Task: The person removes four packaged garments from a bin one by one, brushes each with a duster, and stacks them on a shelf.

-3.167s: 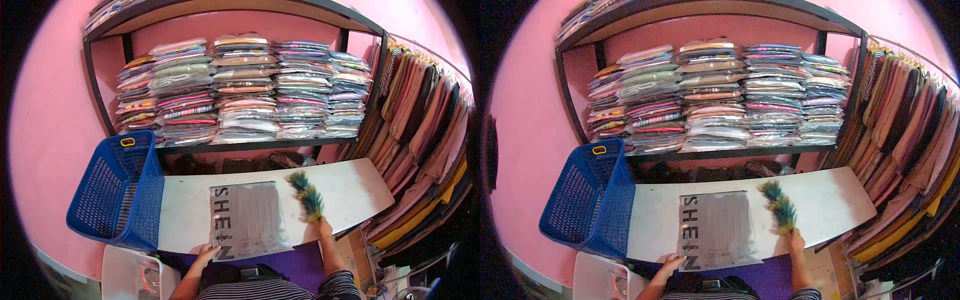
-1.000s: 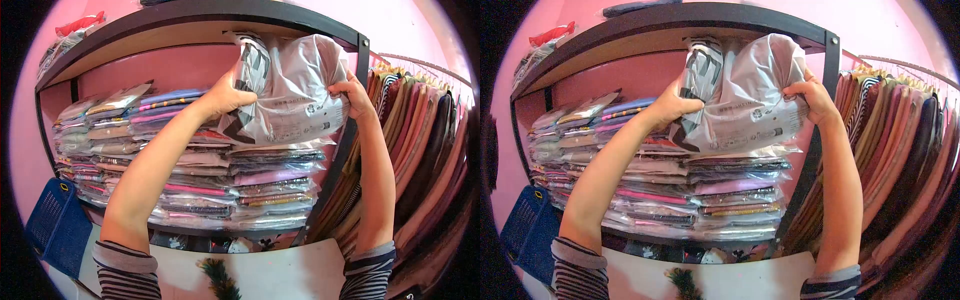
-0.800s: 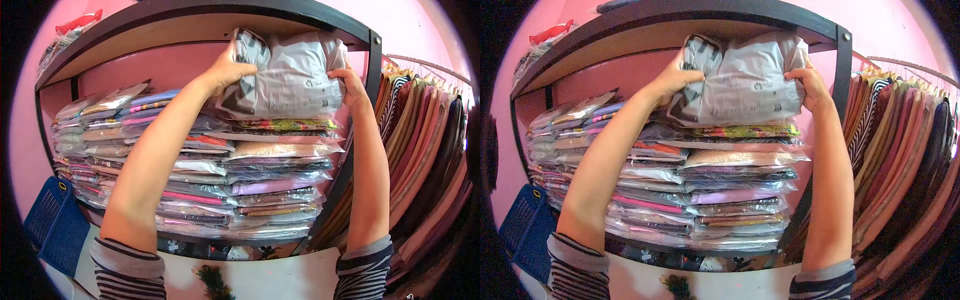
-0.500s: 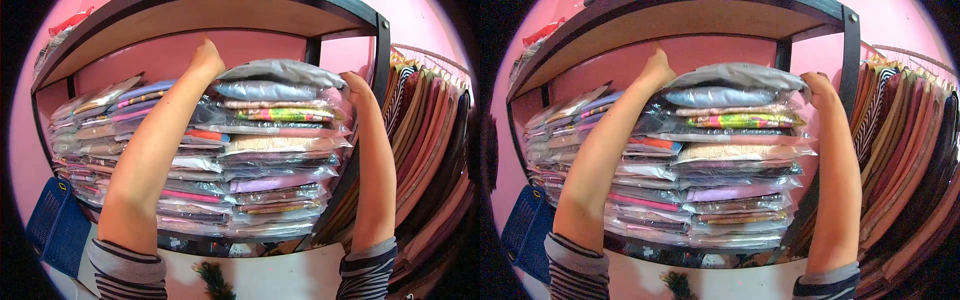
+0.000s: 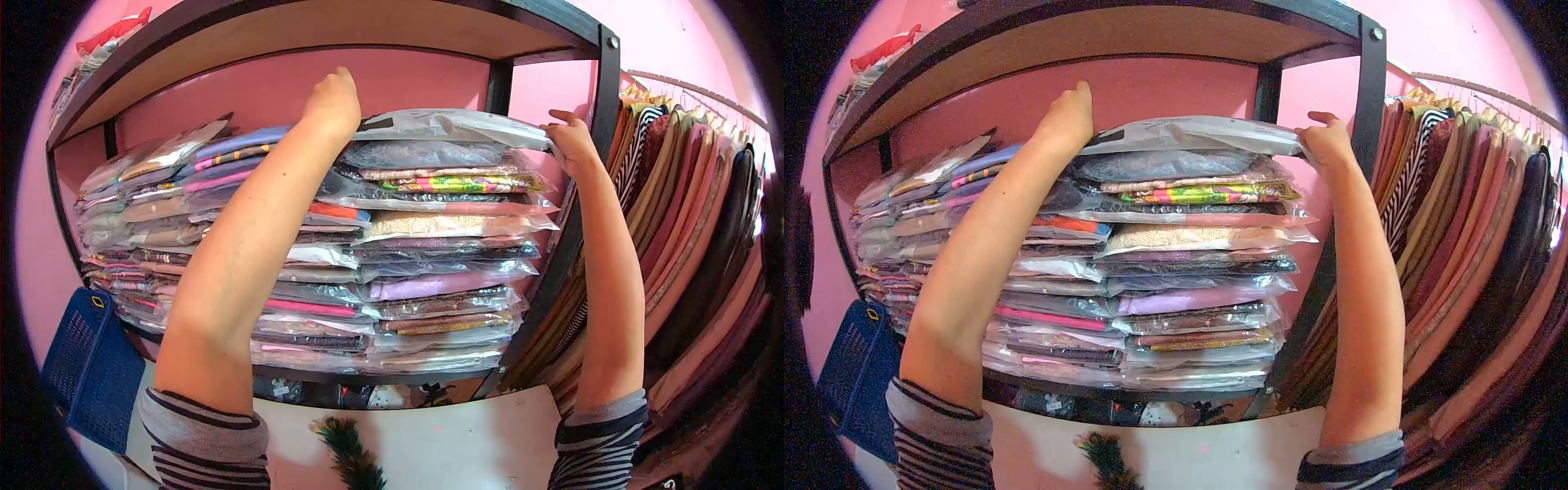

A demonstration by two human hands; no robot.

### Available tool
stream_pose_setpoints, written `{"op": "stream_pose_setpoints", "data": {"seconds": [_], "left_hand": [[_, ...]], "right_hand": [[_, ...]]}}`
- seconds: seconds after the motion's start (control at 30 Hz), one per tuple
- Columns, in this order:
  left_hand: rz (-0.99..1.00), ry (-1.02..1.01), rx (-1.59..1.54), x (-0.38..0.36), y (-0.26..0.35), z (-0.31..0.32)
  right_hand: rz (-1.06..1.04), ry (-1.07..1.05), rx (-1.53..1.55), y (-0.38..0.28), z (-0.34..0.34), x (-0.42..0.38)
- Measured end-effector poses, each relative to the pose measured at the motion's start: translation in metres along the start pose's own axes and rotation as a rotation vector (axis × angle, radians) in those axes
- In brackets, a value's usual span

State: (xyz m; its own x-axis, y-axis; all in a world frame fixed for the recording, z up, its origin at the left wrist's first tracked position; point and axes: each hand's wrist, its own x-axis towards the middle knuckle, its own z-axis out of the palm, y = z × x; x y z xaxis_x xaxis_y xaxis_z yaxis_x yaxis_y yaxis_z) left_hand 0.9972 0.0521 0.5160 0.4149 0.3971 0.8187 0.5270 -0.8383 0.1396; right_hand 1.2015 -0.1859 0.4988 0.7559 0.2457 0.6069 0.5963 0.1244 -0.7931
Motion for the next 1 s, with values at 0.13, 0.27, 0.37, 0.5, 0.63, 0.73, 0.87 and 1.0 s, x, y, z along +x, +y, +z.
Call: {"op": "stream_pose_setpoints", "data": {"seconds": [0.13, 0.27, 0.37, 0.5, 0.63, 0.73, 0.87, 1.0], "left_hand": [[0.186, 0.040, 0.041, -0.010, -0.005, -0.005], [0.298, 0.065, 0.057, -0.021, -0.012, -0.020], [0.424, 0.221, 0.109, -0.045, -0.022, -0.036], [0.548, 0.283, 0.048, -0.123, -0.037, -0.067], [0.463, 0.021, -0.086, -0.252, -0.076, -0.073], [0.285, -0.266, -0.166, -0.364, -0.137, -0.052], [-0.118, -0.847, 0.035, -0.551, -0.262, -0.034], [-0.337, -1.044, 0.001, -0.659, -0.305, -0.078]], "right_hand": [[-0.077, -0.050, -0.222, 0.004, 0.002, -0.008], [-0.284, 0.048, -0.406, 0.001, 0.013, -0.021], [-0.290, 0.033, -0.679, -0.016, 0.020, -0.052], [-0.868, 0.328, -0.905, -0.025, 0.036, -0.130], [-1.092, 0.043, -0.775, 0.009, 0.030, -0.246], [-1.035, -0.362, -0.596, 0.091, 0.022, -0.354], [-0.177, -0.523, -0.542, 0.178, 0.013, -0.522], [0.099, -0.572, -0.540, 0.182, -0.006, -0.647]]}}
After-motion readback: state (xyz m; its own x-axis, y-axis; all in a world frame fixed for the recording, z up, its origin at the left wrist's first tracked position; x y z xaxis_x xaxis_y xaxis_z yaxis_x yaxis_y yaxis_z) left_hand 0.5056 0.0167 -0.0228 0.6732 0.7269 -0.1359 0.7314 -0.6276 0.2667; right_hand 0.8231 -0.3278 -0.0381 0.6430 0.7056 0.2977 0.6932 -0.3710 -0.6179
